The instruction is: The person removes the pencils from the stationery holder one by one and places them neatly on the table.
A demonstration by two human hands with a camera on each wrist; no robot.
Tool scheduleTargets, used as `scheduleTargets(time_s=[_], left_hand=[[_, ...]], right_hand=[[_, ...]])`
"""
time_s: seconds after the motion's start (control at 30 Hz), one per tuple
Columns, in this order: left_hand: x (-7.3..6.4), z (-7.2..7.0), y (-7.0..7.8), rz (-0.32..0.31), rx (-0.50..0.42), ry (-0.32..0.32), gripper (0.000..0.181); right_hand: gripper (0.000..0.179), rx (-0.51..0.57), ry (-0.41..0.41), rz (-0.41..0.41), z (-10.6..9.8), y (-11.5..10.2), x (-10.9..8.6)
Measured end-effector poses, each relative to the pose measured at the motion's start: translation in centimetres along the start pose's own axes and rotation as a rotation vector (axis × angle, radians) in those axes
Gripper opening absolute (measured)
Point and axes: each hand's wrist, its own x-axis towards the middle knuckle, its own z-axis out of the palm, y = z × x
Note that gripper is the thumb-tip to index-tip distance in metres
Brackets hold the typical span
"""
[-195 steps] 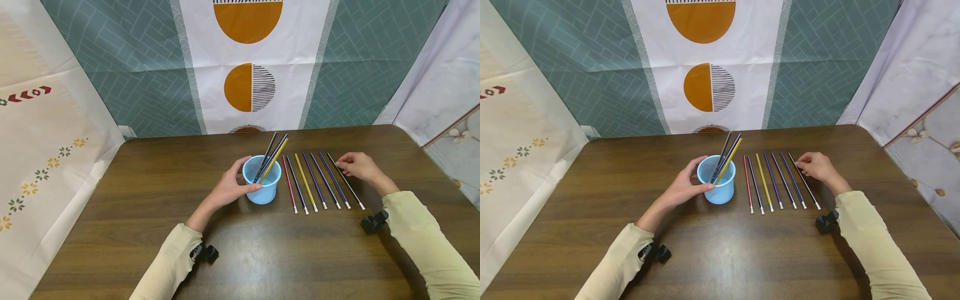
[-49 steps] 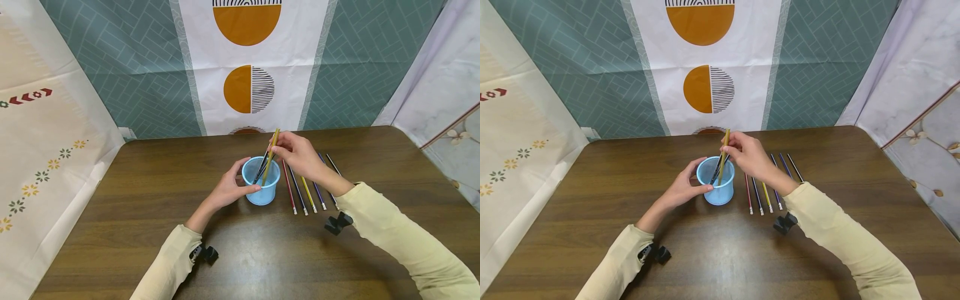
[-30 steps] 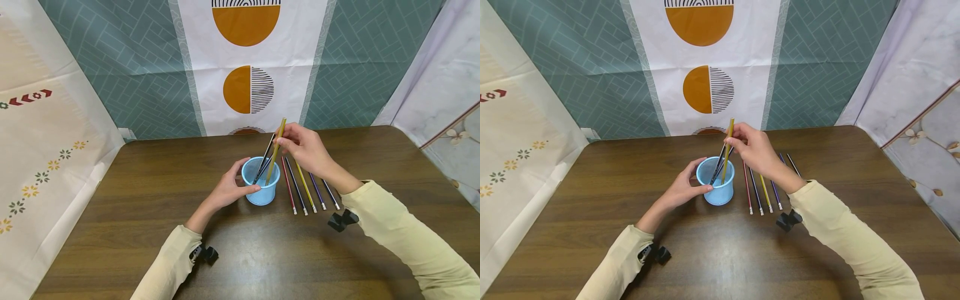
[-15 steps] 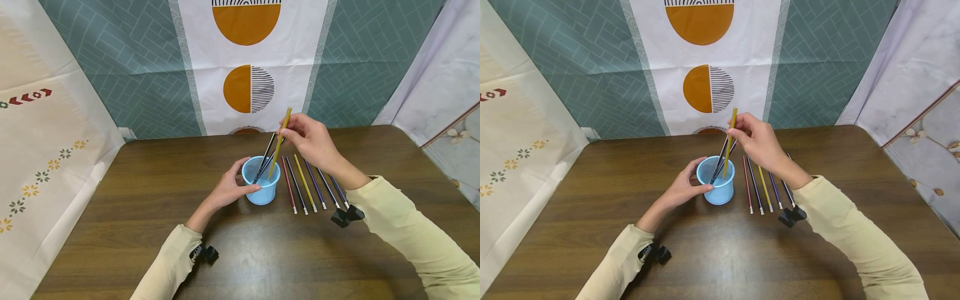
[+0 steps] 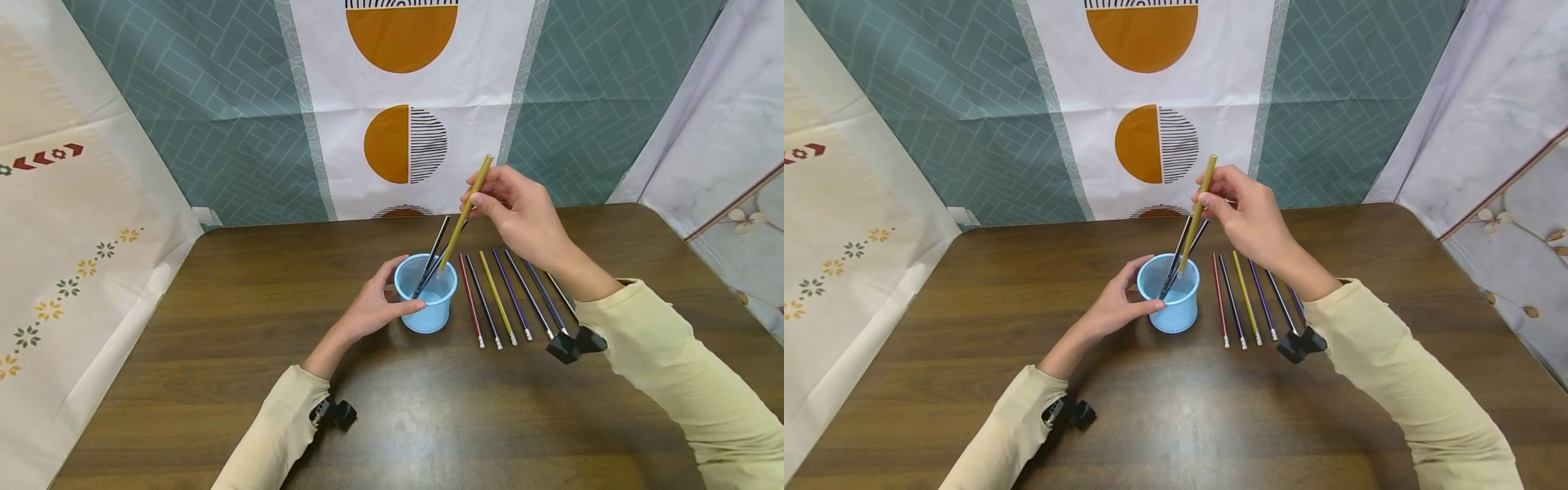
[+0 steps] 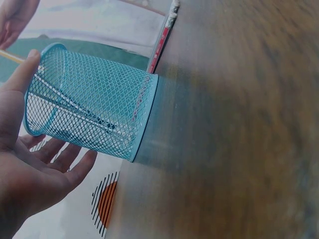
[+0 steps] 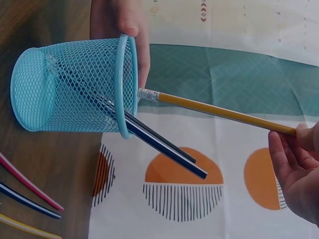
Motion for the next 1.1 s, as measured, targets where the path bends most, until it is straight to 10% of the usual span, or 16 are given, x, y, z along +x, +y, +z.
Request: scheduleTargets(time_s=[1.1], left_hand=[[-0.1, 0.0, 0.1, -0.005, 0.002, -0.006, 0.083]], right_hand=[[0.021, -0.279, -0.014, 0.115, -3.2, 2.7, -1.4]])
